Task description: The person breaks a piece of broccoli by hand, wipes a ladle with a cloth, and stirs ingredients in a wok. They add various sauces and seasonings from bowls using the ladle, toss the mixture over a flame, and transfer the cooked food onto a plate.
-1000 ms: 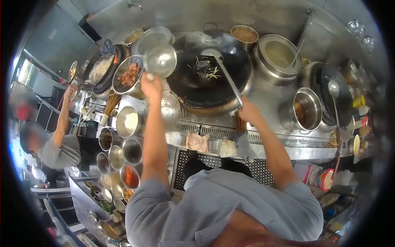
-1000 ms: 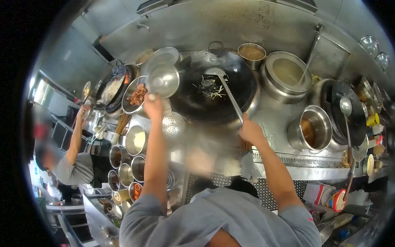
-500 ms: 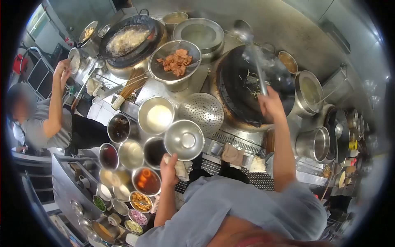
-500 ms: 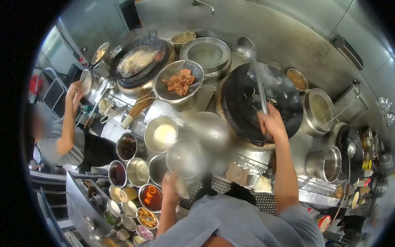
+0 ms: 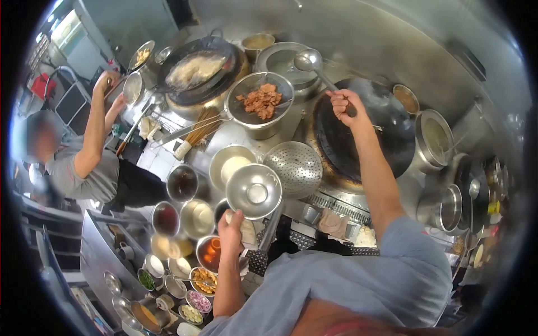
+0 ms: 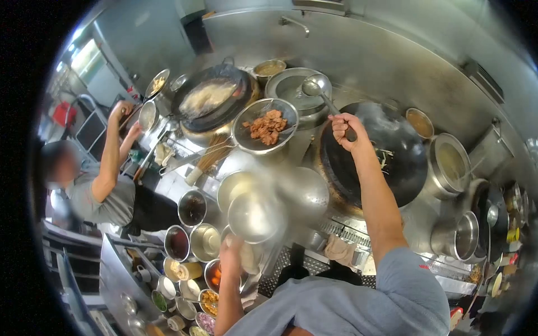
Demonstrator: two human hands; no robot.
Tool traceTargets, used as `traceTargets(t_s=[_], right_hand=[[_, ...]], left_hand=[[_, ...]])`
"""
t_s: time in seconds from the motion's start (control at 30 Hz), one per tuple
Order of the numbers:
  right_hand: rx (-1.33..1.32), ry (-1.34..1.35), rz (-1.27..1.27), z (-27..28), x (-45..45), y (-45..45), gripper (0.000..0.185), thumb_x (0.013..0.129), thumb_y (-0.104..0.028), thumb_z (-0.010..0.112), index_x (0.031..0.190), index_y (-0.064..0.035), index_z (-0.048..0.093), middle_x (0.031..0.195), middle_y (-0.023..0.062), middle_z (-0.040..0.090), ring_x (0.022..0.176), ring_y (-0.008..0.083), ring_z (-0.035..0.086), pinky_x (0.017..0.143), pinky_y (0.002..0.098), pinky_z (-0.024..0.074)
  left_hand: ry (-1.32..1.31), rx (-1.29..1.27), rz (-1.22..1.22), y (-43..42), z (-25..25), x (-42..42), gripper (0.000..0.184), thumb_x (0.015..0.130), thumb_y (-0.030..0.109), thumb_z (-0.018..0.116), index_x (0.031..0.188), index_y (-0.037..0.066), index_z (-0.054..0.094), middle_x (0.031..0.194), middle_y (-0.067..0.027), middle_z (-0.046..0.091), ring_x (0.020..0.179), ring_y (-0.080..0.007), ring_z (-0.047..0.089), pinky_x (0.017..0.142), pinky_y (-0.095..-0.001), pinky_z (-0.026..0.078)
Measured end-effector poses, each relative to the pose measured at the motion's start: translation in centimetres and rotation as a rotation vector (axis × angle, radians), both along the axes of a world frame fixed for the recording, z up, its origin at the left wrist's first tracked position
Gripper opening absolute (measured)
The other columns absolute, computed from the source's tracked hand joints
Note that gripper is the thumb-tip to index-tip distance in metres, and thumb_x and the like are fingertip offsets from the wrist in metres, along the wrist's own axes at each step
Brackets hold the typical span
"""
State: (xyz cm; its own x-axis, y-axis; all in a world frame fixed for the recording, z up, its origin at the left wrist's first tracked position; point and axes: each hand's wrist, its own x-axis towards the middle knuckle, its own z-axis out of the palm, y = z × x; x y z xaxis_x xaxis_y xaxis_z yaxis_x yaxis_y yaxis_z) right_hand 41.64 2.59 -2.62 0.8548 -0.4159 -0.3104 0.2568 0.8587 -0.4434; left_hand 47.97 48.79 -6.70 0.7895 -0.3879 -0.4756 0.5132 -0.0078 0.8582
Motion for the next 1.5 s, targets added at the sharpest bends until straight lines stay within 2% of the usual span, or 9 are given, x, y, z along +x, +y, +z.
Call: traceTargets(t_s=[0.17,0.27,0.47,0.6,0.77,0.9,1.1,1.2,1.5], right_hand=[[0.172,-0.227,0.041,4.5,-8.5,2.6,0.029,0.086,-0.005,0.05,0.11,0.0112,0.044,0.063,-0.0017,0.045,0.043,0.0043,0.042,0.036,0.019,0.0354],[0.114,-0.216,0.024,6.4,-15.2,5.6,0.031,0.086,-0.006,0.049,0.111,0.012,0.044,0.062,-0.0022,0.043,0.043,0.0042,0.042,0.036,0.0187,0.0355],[0.093,-0.061,0.106,4.7,-28.0,9.0,0.039,0.088,-0.008,0.048,0.126,0.0,0.045,0.066,-0.0025,0.041,0.041,0.0054,0.036,0.034,0.0222,0.0298],[-0.512,0.361,0.048,1.3,-34.4,9.5,0.047,0.083,-0.008,0.051,0.129,-0.0014,0.043,0.062,0.0003,0.045,0.041,0.0082,0.042,0.036,0.0241,0.0325],[-1.008,0.917,0.104,1.0,-39.8,7.3,0.05,0.077,-0.009,0.052,0.125,0.0,0.044,0.064,0.014,0.058,0.051,0.0204,0.06,0.05,0.0343,0.0479],[-1.207,0.904,0.023,-1.6,-36.8,2.3,0.046,0.076,-0.009,0.051,0.12,0.0019,0.045,0.069,0.0199,0.061,0.053,0.0263,0.062,0.053,0.0379,0.0488],[-1.508,0.954,0.248,-3.6,-34.2,2.2,0.046,0.076,-0.008,0.051,0.121,0.0021,0.046,0.075,0.0209,0.063,0.053,0.0281,0.061,0.052,0.0404,0.0473],[-1.245,0.853,0.304,-1.1,-38.8,5.2,0.053,0.077,-0.009,0.053,0.13,-0.0025,0.044,0.067,0.0117,0.058,0.045,0.0186,0.054,0.045,0.0346,0.043],[-0.815,0.757,0.041,-4.6,-39.2,9.2,0.053,0.077,-0.006,0.057,0.128,-0.0006,0.044,0.057,0.0028,0.05,0.04,0.0143,0.048,0.039,0.0293,0.0386]], left_hand=[[-0.355,0.26,-0.226,-11.2,5.7,-0.6,0.051,0.087,0.026,0.062,0.118,-0.012,0.051,0.099,-0.017,0.063,0.083,-0.021,0.06,0.068,-0.0283,0.048],[-0.816,0.092,-0.409,-20.3,-0.1,2.0,0.05,0.079,0.025,0.061,0.112,-0.013,0.055,0.097,-0.0228,0.063,0.084,-0.0271,0.06,0.073,-0.037,0.048],[-0.019,0.029,-0.535,-36.3,0.6,-2.5,0.029,0.079,0.009,0.056,0.098,-0.012,0.058,0.087,-0.0219,0.063,0.071,-0.0324,0.064,0.058,-0.0437,0.053],[0.021,0.081,-0.573,-39.8,0.3,-5.6,0.023,0.078,0.004,0.054,0.096,-0.011,0.058,0.088,-0.0218,0.063,0.077,-0.0325,0.065,0.062,-0.0442,0.054],[-1.373,0.853,-0.645,-40.4,3.2,-10.0,0.032,0.079,0.013,0.055,0.109,0.005,0.058,0.101,-0.0213,0.062,0.094,-0.0376,0.062,0.081,-0.0427,0.05],[-1.634,0.898,-0.54,-39.1,6.3,-11.3,0.03,0.08,0.023,0.058,0.106,0.008,0.058,0.117,-0.0194,0.052,0.094,-0.0392,0.061,0.081,-0.0458,0.049],[-1.457,0.579,-0.182,-30.6,7.3,-8.8,0.04,0.079,0.022,0.063,0.114,0.004,0.056,0.107,-0.0208,0.058,0.089,-0.0345,0.062,0.078,-0.0429,0.049],[-0.531,0.05,0.023,-21.7,7.8,-11.1,0.052,0.078,0.02,0.066,0.121,-0.004,0.051,0.101,-0.0158,0.061,0.082,-0.0241,0.062,0.07,-0.0342,0.051],[-0.128,-0.07,0.349,13.2,-2.6,-22.2,0.036,0.087,0.016,0.055,0.119,0.0,0.049,0.095,-0.0108,0.06,0.077,-0.0222,0.062,0.062,-0.0336,0.054]])
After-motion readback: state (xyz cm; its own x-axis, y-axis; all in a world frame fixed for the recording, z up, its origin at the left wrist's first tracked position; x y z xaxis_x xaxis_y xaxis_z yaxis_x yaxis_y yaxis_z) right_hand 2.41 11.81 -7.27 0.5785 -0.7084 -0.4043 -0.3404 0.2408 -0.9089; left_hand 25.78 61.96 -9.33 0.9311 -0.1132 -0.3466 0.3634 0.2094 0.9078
